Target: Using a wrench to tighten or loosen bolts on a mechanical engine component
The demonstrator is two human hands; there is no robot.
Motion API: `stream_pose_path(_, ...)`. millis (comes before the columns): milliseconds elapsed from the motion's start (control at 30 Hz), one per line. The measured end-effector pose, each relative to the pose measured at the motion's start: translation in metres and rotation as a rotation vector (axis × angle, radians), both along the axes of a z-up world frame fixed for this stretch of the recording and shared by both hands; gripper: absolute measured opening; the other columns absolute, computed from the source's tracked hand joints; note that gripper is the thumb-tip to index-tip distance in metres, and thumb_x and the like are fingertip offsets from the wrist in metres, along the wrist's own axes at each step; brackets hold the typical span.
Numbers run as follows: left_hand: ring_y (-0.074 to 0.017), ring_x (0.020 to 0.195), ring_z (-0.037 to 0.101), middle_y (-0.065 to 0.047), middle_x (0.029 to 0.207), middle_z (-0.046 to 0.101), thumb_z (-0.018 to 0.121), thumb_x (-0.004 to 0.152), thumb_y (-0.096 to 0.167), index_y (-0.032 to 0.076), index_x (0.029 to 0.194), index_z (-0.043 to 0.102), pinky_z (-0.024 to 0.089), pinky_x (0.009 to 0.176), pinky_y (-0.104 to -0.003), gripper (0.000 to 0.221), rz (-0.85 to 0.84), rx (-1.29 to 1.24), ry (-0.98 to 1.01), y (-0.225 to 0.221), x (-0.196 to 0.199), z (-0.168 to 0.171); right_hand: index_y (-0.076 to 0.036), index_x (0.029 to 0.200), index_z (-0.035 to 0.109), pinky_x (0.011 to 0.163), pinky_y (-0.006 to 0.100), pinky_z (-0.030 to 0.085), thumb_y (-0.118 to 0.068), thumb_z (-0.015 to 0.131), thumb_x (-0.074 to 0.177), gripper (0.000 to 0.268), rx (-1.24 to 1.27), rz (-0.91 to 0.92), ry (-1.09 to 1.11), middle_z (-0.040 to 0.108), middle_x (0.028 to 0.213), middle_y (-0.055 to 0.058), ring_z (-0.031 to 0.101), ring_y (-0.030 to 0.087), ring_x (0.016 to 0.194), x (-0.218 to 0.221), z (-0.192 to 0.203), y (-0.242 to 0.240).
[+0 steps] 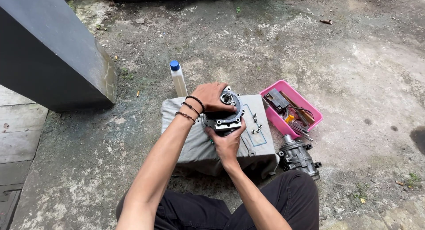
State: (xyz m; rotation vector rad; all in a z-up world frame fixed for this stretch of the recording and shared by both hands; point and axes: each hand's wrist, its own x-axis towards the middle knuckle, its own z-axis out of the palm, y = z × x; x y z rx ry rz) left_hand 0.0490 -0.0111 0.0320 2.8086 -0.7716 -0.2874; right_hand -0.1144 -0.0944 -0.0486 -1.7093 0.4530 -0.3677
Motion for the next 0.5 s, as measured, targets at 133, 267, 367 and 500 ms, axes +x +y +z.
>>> stream_pose_path(133, -0.0292, 0.108, 0.071, -0.008, 0.113, 0.072, 0.045, 0.060, 0.102, 0.021, 0.131, 0.057, 0.055, 0.093, -0.044, 0.109, 0.017, 0.028, -0.070, 0.004, 0.003, -0.018, -0.013, 0.147, 0.033, 0.107, 0.059, 0.045, -0.048, 0.099, 0.050, 0.123, -0.085, -0.043, 0.059, 0.063, 0.129, 0.027, 0.058, 0.048, 0.126, 0.006, -0.003, -0.005)
stream_pose_path(267, -0.0310, 0.094, 0.074, -0.012, 0.108, 0.072, 0.046, 0.070, 0.095, 0.015, 0.121, 0.056, 0.056, 0.082, -0.044, 0.095, 0.097, 0.000, -0.208, 0.017, -0.027, -0.011, -0.021, 0.140, 0.047, 0.095, 0.055, 0.053, -0.043, 0.098, 0.044, 0.111, -0.184, -0.022, 0.030, 0.071, 0.111, 0.022, 0.066, 0.044, 0.112, 0.012, -0.006, -0.017)
stream_pose_path(367, -0.0346, 0.095, 0.074, -0.016, 0.110, 0.071, 0.051, 0.074, 0.089, 0.013, 0.121, 0.053, 0.057, 0.081, -0.047, 0.089, 0.228, -0.153, -0.199, 0.029, -0.047, 0.002, -0.020, 0.136, 0.050, 0.086, 0.055, 0.057, -0.041, 0.095, 0.044, 0.104, -0.268, 0.096, -0.107, 0.073, 0.099, 0.024, 0.070, 0.045, 0.102, 0.028, 0.005, -0.036)
stream_pose_path(500, -0.0426, 0.111, 0.069, -0.030, 0.124, 0.064, 0.048, 0.078, 0.090, 0.002, 0.133, 0.047, 0.053, 0.094, -0.052, 0.104, 0.456, -0.339, -0.013, 0.034, -0.074, 0.035, -0.012, 0.128, 0.053, 0.075, 0.058, 0.057, -0.034, 0.096, 0.044, 0.096, -0.354, 0.411, -0.337, 0.074, 0.090, 0.021, 0.072, 0.044, 0.090, 0.052, 0.038, -0.062)
